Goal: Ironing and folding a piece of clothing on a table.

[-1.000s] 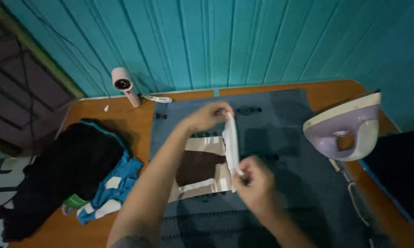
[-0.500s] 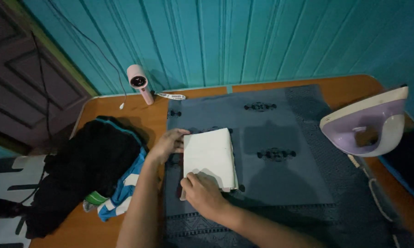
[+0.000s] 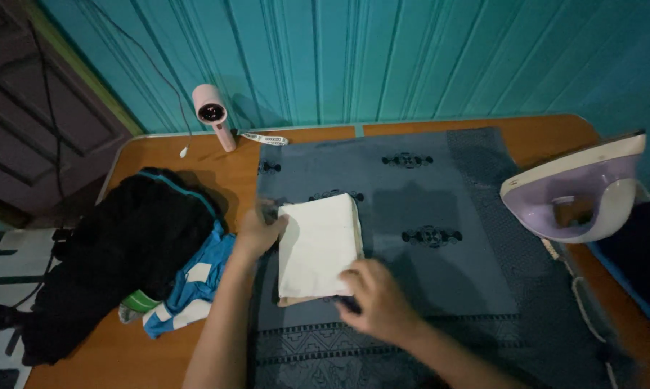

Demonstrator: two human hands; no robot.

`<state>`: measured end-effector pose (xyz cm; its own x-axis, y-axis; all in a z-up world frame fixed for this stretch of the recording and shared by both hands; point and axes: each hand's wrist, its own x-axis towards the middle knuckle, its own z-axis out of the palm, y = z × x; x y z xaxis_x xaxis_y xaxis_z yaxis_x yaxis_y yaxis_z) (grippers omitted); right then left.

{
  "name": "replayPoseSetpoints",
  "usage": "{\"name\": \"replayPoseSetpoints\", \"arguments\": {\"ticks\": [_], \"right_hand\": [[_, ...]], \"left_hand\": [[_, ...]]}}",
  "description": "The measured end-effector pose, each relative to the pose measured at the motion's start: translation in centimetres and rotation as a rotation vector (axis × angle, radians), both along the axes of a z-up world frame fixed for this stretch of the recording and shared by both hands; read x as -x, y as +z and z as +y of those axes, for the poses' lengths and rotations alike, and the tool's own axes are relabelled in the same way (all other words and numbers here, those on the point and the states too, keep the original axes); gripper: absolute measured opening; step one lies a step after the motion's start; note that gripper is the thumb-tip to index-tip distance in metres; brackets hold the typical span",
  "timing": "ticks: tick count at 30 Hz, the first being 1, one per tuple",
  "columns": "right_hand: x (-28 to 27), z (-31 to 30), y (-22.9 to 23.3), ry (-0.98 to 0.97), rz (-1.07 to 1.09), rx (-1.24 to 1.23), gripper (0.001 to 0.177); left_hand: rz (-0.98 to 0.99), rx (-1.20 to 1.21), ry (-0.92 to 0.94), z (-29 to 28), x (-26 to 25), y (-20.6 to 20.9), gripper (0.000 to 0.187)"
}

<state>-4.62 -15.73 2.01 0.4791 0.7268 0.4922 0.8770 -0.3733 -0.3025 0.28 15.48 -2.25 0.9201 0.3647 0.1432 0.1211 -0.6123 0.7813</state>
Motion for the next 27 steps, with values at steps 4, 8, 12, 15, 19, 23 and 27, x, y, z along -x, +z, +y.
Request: {"name": "replayPoseSetpoints", "arguments": {"ticks": [4, 8, 12, 15, 19, 23, 27], "right_hand": [[-1.9, -3.0, -2.4, -0.14, 0.096, 0.076, 0.033], [-1.9, -3.5, -2.0, -0.066, 0.059, 0.108, 0.021], [-1.2, -2.9, 0.9, -0.008, 0.243, 0.175, 0.015], [-3.5, -3.2, 0.8, -0.015, 0.4, 0.144, 0.028], [-9.9, -1.8, -0.1, -0.147, 0.401, -0.026, 0.036], [-14.8, 1.3, -0.5, -0.144, 0.353, -0.17, 0.036], [-18.2, 5.2, -2.1, -0.059, 0.528, -0.034, 0.055]], "left_hand": [[-0.055, 0.101, -0.091, -0.5, 0.7, -1.3, 0.046], [0.144, 0.058, -0.044, -1.2, 1.6, 0.5, 0.063], [0.198, 0.074, 0.031, -1.9, 2.3, 1.3, 0.063], [0.138, -0.086, 0.12, -3.4, 4.7, 2.3, 0.045], [0.515, -0.222, 0.091, -5.8, 7.7, 3.0, 0.083], [0.644, -0.276, 0.096, -8.4, 10.6, 3.8, 0.101], [0.67, -0.222, 0.09, -9.0, 12.1, 4.6, 0.089]]}}
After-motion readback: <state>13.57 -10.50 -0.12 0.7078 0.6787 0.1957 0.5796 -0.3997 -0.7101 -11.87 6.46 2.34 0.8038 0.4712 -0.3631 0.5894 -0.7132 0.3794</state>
